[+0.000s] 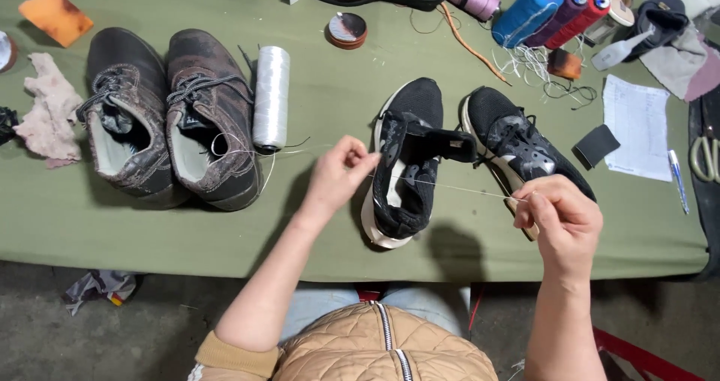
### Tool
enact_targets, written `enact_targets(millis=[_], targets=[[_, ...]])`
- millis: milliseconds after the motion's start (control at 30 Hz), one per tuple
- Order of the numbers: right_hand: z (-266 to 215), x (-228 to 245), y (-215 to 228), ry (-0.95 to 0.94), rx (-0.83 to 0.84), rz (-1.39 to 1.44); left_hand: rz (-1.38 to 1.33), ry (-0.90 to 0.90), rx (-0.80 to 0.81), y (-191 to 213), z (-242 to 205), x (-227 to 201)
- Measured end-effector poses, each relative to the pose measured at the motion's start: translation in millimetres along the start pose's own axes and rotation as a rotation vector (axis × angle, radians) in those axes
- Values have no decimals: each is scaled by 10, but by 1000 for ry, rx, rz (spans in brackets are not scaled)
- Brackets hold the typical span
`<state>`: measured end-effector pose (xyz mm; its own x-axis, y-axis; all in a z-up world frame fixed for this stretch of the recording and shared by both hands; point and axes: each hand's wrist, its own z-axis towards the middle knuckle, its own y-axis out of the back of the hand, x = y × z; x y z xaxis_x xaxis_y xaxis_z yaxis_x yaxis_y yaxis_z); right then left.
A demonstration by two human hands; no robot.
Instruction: Hand-sewing the side of a black and white sneaker to repair the seam using a needle and thread.
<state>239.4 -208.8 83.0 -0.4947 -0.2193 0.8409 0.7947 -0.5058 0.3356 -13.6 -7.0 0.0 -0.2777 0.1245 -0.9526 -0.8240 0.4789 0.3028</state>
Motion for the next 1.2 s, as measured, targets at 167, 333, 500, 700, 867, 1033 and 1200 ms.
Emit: enact_targets(millis=[167, 333, 500, 700, 867, 1033, 1200], targets=[[-284, -176, 143, -118, -283, -66, 475, -56, -51, 252, -79, -4], [-560, -527, 336, -371, -525, 74, 817, -207, -305, 203, -269, -392], [-508, -641, 148, 111, -216, -601, 780, -34, 98, -234, -191, -295], [-361, -497, -679, 129, 31, -376, 765, 103, 191, -532, 246, 298], [-323, -361, -1047, -19, 207, -236, 495, 71, 157, -224, 173, 186], [-329, -430, -1082, 3, 178, -165, 357, 63, 108, -139, 68, 288], [-347, -472, -1103, 22, 160, -129, 317, 70, 55, -138, 40, 266]])
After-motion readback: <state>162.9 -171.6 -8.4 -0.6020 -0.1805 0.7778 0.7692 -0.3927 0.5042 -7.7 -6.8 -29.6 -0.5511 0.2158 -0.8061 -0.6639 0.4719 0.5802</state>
